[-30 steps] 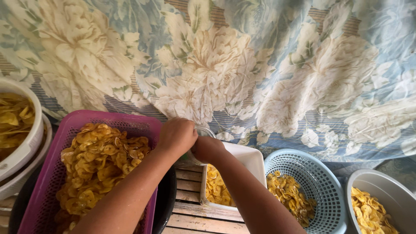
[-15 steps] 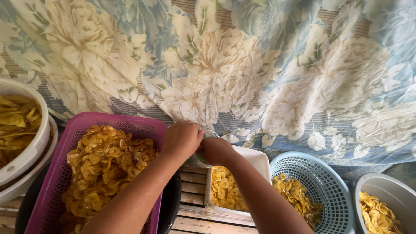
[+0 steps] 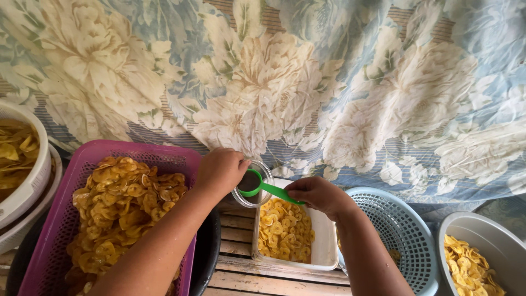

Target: The person transfers banana chips from a large purple basket into white containers and a blue basket by hand, then uses a green scoop to fill a clear jar with chips from a white container.

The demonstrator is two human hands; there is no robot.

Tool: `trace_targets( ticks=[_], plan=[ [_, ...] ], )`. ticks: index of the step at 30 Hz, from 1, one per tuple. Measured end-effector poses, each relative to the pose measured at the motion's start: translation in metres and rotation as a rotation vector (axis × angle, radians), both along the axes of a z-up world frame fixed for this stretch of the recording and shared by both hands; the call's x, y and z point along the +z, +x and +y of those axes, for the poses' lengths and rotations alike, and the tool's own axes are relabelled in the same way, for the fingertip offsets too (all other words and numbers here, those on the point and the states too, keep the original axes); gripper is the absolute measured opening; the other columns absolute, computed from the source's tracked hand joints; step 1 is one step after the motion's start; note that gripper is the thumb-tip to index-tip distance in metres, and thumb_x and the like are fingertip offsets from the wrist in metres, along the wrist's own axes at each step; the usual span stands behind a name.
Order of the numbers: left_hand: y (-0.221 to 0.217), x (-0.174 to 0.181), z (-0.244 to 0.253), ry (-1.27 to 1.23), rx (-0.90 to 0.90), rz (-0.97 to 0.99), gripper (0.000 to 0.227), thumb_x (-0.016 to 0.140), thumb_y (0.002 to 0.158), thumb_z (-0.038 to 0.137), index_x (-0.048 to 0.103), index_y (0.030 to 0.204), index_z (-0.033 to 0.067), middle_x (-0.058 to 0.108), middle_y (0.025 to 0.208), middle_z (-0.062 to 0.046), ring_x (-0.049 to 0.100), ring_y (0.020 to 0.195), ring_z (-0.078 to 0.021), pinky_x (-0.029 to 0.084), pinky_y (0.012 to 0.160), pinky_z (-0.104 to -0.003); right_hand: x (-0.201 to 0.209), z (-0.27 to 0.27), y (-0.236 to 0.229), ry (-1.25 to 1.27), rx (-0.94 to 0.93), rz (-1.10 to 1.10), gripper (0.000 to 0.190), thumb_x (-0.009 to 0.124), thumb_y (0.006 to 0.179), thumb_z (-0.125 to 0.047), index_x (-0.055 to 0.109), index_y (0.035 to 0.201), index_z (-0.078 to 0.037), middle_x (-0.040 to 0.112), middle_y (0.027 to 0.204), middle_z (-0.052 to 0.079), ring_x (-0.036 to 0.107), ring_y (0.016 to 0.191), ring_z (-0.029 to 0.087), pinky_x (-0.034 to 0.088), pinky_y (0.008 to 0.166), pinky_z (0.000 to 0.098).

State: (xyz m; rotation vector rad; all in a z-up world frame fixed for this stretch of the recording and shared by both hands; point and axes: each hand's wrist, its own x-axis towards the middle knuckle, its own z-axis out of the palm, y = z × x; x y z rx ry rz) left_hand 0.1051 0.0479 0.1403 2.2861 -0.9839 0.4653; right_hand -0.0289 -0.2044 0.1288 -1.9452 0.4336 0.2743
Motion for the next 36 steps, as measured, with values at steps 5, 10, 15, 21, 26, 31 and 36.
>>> trace_targets(
  ticks=[5, 10, 15, 21, 26, 31, 36],
  plan=[
    [-0.003, 0.005, -0.001, 0.045, 0.021, 0.043, 0.03, 0.069, 0.091, 0.033, 0.076, 0.077, 0.0068, 0.071, 0.079, -0.014, 0.067, 0.082, -0.0365, 0.053, 0.073, -0.051, -0.003, -0.022, -0.026, 0.161, 0.006, -0.084, 0.032, 0.074, 0.091, -0.019, 0.078, 0.116, -0.001, 0.062, 0.075, -0.001, 0.044, 0.062, 0.009, 0.034, 0.054, 0.0242],
    [-0.005, 0.009, -0.002, 0.075, 0.028, 0.045, 0.031, 0.068, 0.092, 0.033, 0.076, 0.078, 0.0064, 0.072, 0.08, -0.013, 0.068, 0.082, -0.0359, 0.053, 0.074, -0.05, 0.008, -0.041, -0.065, 0.112, -0.105, -0.135, 0.031, 0.072, 0.091, -0.019, 0.078, 0.115, -0.001, 0.066, 0.078, -0.002, 0.053, 0.069, 0.006, 0.042, 0.061, 0.0229],
    [-0.005, 0.008, -0.003, 0.09, 0.032, 0.062, 0.031, 0.066, 0.092, 0.034, 0.077, 0.081, 0.0074, 0.072, 0.079, -0.013, 0.068, 0.081, -0.0355, 0.054, 0.072, -0.051, -0.003, -0.045, -0.113, -0.322, -0.135, -0.166, 0.027, 0.072, 0.09, -0.02, 0.081, 0.111, -0.005, 0.079, 0.083, 0.0, 0.065, 0.073, 0.005, 0.053, 0.069, 0.0233],
    [-0.004, 0.008, -0.005, 0.108, 0.042, 0.074, 0.031, 0.067, 0.092, 0.035, 0.078, 0.082, 0.0081, 0.072, 0.079, -0.014, 0.068, 0.082, -0.0361, 0.054, 0.073, -0.051, -0.034, 0.011, -0.156, -1.013, -0.139, -0.294, 0.019, 0.066, 0.09, -0.018, 0.078, 0.103, -0.011, 0.072, 0.088, 0.006, 0.065, 0.063, 0.025, 0.053, 0.058, 0.038],
    [-0.003, 0.006, -0.004, 0.083, 0.028, 0.064, 0.031, 0.067, 0.092, 0.034, 0.077, 0.081, 0.0074, 0.072, 0.08, -0.014, 0.068, 0.082, -0.0366, 0.053, 0.072, -0.051, -0.028, 0.026, -0.17, -1.328, 0.029, -0.185, 0.034, 0.058, 0.09, -0.009, 0.071, 0.121, -0.009, 0.066, 0.096, 0.008, 0.068, 0.061, 0.022, 0.056, 0.055, 0.0378],
    [0.0, 0.005, -0.004, 0.072, 0.023, 0.058, 0.031, 0.068, 0.091, 0.035, 0.077, 0.08, 0.0074, 0.072, 0.08, -0.014, 0.068, 0.082, -0.0366, 0.053, 0.073, -0.051, 0.004, -0.011, -0.148, -0.749, -0.368, -0.207, 0.023, 0.069, 0.094, -0.023, 0.079, 0.112, -0.012, 0.074, 0.09, 0.005, 0.07, 0.07, 0.023, 0.055, 0.065, 0.0359],
    [0.0, 0.003, -0.005, 0.062, 0.033, 0.067, 0.032, 0.069, 0.091, 0.035, 0.076, 0.078, 0.0068, 0.072, 0.079, -0.014, 0.068, 0.082, -0.0363, 0.054, 0.073, -0.051, 0.05, -0.01, -0.082, -0.516, -0.082, -0.435, 0.021, 0.072, 0.089, -0.02, 0.079, 0.106, -0.01, 0.077, 0.095, 0.005, 0.069, 0.076, 0.021, 0.056, 0.07, 0.0336]
  ],
)
